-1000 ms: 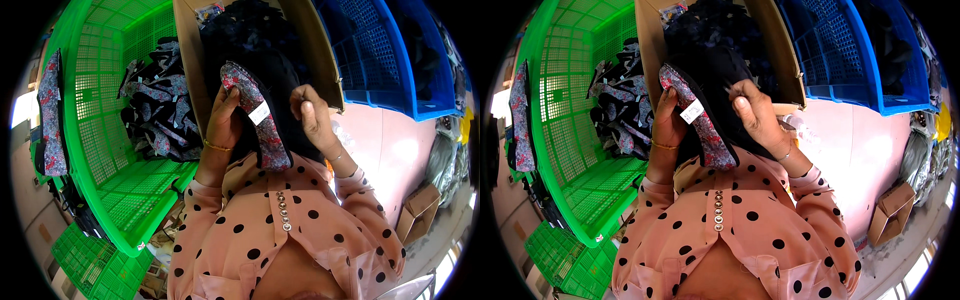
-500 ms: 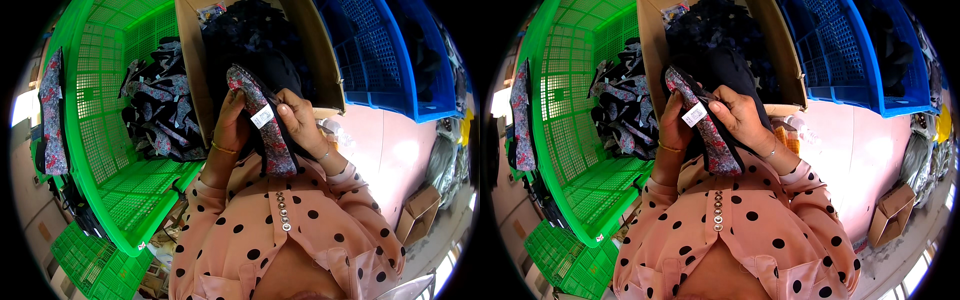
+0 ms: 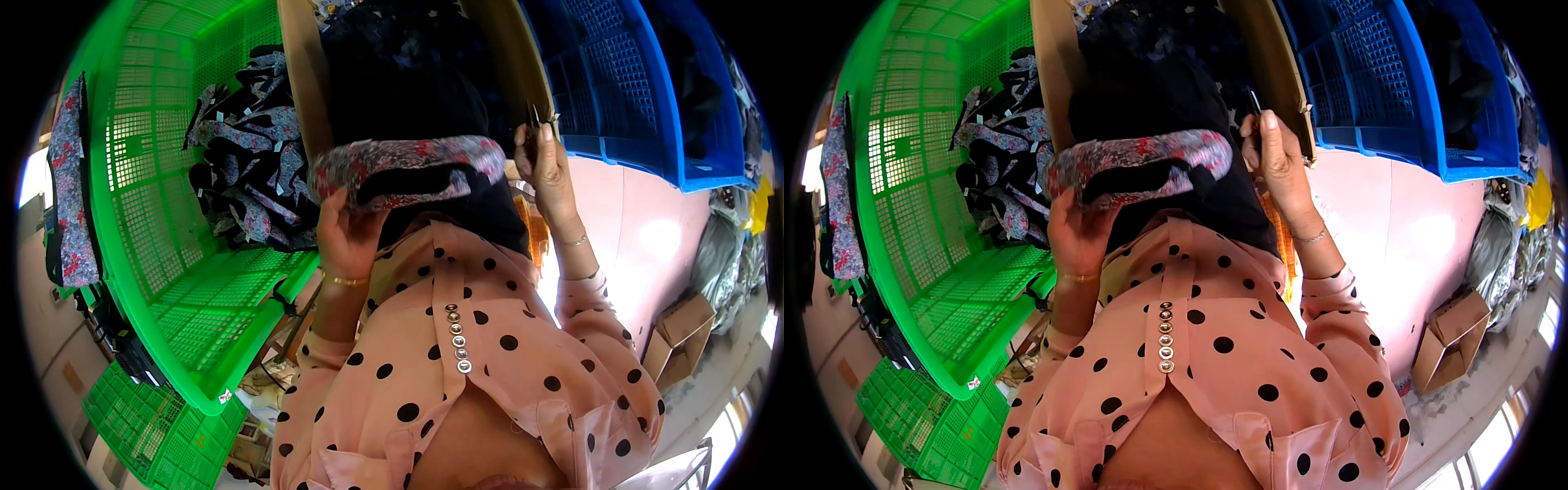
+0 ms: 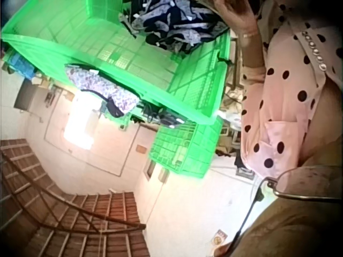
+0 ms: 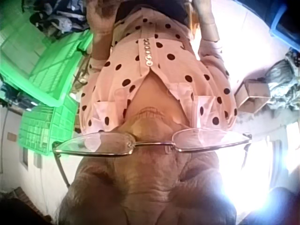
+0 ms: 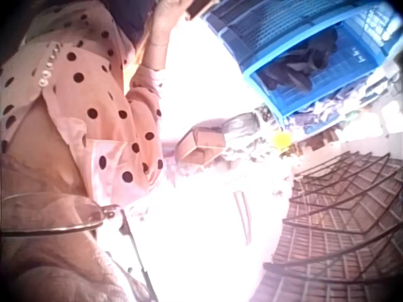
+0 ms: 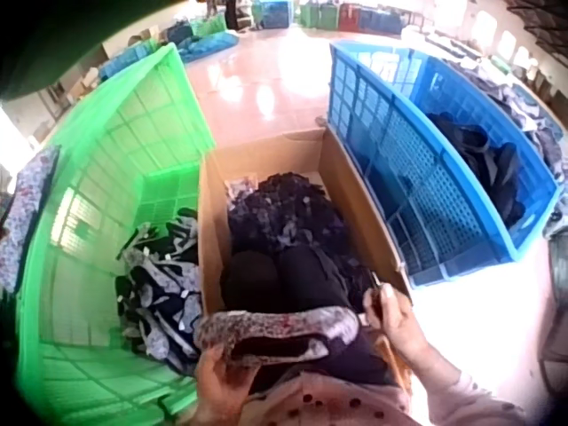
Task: The person sits on the floor and uses scissors to trim tags and loose threads from floral-patterned fabric items. They handle the items one at a time, cutting small pieces and placing the finished items into a green basket.
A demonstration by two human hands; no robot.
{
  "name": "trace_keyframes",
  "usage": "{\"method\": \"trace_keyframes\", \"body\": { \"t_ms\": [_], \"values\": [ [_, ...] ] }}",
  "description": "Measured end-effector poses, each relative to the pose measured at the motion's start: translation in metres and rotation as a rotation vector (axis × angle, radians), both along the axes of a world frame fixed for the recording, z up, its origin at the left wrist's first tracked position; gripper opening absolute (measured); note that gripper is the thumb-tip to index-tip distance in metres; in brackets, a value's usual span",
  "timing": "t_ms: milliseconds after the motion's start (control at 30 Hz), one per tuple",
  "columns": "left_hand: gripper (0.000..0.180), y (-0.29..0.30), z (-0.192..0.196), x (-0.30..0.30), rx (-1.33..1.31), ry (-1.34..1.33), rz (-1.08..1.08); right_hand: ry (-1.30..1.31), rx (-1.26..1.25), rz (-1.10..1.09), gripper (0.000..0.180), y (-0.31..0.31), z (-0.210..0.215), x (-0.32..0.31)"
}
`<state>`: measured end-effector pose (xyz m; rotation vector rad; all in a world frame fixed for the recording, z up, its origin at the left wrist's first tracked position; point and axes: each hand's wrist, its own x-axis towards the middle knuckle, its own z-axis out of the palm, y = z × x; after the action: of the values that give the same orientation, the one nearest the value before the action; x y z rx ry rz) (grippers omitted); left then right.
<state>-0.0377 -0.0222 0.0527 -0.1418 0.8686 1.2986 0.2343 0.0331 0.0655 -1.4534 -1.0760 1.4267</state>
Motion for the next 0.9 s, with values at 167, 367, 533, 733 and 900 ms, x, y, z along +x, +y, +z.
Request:
{"method": "trace_keyframes", "body": {
  "t_ms": [167,367,533,733,900],
  "values": [
    [0.034,-0.052,-0.004,-0.022,-0.085,0.276,-0.265,-0.162,-0.011,0.101,0.052,-0.028,-0.015,0.021],
    [0.044,-0.010,0.012,0.001,0.593,1.851,-0.297,-0.354,0.185,0.098,0.037,-0.055,-0.043,0.013],
    [0.031,0.038,0.010,0.051,1.114,1.936,-0.620,-0.606,0.334,0.167,0.046,-0.050,-0.047,-0.023],
    [0.033,0.052,-0.006,0.053,1.114,1.748,-0.652,-0.095,0.052,0.170,0.019,-0.034,-0.047,-0.018],
    [0.041,0.042,0.003,0.054,1.051,1.663,-0.734,0.571,-0.238,0.149,0.005,-0.013,0.001,0.020]
  ]
}}
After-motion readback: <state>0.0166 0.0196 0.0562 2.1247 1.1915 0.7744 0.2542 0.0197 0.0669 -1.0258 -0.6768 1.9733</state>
